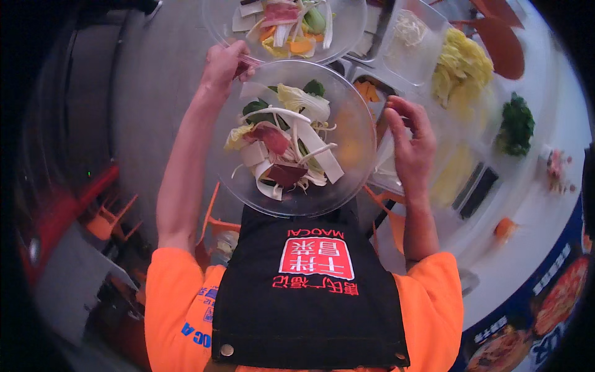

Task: The person assembles two takeaway food containers by adding various ingredients including enoki mushrooms, leafy greens, sliced meat, tofu, bean sprouts, noodles, seaweed, and potato slices. The person uses chopsticks to handle a red sauce and places the filled containers on a digital scale before moving them to a table.

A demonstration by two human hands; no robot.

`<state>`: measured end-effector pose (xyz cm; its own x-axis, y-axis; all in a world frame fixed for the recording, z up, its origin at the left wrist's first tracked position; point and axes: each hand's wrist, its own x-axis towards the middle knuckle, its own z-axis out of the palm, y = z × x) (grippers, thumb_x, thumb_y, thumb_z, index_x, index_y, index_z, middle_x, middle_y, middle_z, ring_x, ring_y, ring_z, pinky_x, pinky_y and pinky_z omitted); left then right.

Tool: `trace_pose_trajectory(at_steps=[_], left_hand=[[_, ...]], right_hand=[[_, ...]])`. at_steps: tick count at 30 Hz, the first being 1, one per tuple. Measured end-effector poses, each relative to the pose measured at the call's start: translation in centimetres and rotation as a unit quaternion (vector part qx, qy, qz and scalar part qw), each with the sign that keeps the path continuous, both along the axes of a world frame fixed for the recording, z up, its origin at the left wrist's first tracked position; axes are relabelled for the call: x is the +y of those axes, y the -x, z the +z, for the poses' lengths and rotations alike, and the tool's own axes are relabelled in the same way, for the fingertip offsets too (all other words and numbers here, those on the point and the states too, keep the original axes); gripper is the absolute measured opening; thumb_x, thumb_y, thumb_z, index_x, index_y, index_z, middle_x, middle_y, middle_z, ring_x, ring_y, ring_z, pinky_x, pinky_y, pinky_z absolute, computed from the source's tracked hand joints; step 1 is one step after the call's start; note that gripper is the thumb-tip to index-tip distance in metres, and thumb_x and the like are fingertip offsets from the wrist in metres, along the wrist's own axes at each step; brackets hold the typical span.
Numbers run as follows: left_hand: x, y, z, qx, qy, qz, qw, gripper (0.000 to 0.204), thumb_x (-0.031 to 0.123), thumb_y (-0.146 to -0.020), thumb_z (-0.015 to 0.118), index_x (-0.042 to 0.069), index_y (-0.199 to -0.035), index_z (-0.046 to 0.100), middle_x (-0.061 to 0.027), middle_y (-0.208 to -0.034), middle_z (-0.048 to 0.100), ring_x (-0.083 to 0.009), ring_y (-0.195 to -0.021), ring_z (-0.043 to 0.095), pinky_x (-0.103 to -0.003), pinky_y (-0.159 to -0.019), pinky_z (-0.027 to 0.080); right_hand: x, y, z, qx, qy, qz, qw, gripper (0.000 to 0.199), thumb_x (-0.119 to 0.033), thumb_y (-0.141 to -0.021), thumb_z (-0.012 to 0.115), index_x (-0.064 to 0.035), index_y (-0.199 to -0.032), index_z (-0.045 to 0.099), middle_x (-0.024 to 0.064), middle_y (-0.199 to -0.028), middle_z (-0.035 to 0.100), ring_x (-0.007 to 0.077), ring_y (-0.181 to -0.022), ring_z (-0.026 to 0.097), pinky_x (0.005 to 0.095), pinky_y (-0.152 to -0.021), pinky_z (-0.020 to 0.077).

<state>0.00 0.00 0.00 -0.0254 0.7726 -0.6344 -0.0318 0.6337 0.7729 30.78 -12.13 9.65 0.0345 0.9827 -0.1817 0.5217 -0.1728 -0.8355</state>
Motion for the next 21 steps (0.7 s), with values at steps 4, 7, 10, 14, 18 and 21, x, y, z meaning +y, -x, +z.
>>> trace_pose_trajectory(at_steps=[4, 7, 10, 14, 18, 21], left_hand=[[0.1, -0.4, 0.2, -0.024, -0.026, -0.030, 0.999, 0.015, 0.012, -0.083, 0.055, 0.007, -0.070, 0.049, -0.0026, -0.061, 0.048, -0.0116, -0.053, 0.050, -0.026, -0.044, 0.037], [0.6, -1.8, 0.9, -0.027, -0.022, -0.005, 0.999, 0.019, 0.012, -0.082, 0.052, 0.006, -0.065, 0.049, -0.0082, -0.061, 0.053, -0.0147, -0.045, 0.048, -0.028, -0.041, 0.034], [1.8, -2.8, 1.2, -0.050, -0.015, -0.040, 0.998, 0.019, 0.015, -0.088, 0.053, 0.007, -0.072, 0.049, -0.0046, -0.058, 0.050, -0.0161, -0.045, 0.048, -0.028, -0.043, 0.039], [2.9, 0.0, -1.4, -0.175, 0.010, -0.091, 0.980, 0.011, 0.009, -0.087, 0.050, 0.002, -0.079, 0.053, -0.0111, -0.064, 0.057, -0.0211, -0.048, 0.056, -0.029, -0.041, 0.042], [3.0, 5.8, -4.3, -0.211, -0.012, -0.106, 0.972, 0.013, 0.010, -0.090, 0.048, 0.001, -0.082, 0.053, -0.0134, -0.066, 0.059, -0.0228, -0.051, 0.059, -0.029, -0.044, 0.045], [2.9, 6.7, -5.3, -0.205, -0.022, -0.119, 0.971, 0.013, 0.011, -0.091, 0.047, 0.001, -0.084, 0.053, -0.0167, -0.072, 0.063, -0.0233, -0.054, 0.061, -0.029, -0.046, 0.047]], right_hand=[[-5.7, -1.1, 0.5, 0.144, 0.244, -0.062, 0.957, 0.035, -0.024, -0.093, 0.059, -0.0056, -0.123, 0.059, 0.0037, -0.104, 0.064, 0.0122, -0.097, 0.058, 0.0277, -0.084, 0.0469], [-9.6, 0.8, -1.5, 0.196, 0.351, -0.074, 0.913, 0.063, -0.039, -0.087, 0.064, -0.0004, -0.134, 0.047, 0.0105, -0.124, 0.057, 0.0194, -0.113, 0.053, 0.0330, -0.098, 0.0412], [-12.7, 1.0, -3.3, 0.253, 0.288, -0.089, 0.919, 0.064, -0.021, -0.080, 0.059, 0.0019, -0.137, 0.041, 0.0156, -0.123, 0.056, 0.0216, -0.113, 0.053, 0.0327, -0.098, 0.0411], [-15.6, 3.4, -4.9, 0.233, 0.234, -0.143, 0.933, 0.059, -0.009, -0.074, 0.051, 0.0020, -0.132, 0.046, 0.0162, -0.106, 0.064, 0.0203, -0.093, 0.063, 0.0308, -0.083, 0.0495], [-18.0, 6.3, -3.7, 0.283, 0.146, -0.269, 0.909, 0.049, -0.008, -0.075, 0.049, 0.0009, -0.123, 0.055, 0.0165, -0.089, 0.067, 0.0207, -0.069, 0.067, 0.0304, -0.069, 0.0528], [-19.9, 3.4, -3.1, 0.307, 0.075, -0.346, 0.884, 0.048, -0.006, -0.075, 0.049, 0.0016, -0.122, 0.055, 0.0167, -0.088, 0.067, 0.0226, -0.067, 0.067, 0.0304, -0.068, 0.0527]])
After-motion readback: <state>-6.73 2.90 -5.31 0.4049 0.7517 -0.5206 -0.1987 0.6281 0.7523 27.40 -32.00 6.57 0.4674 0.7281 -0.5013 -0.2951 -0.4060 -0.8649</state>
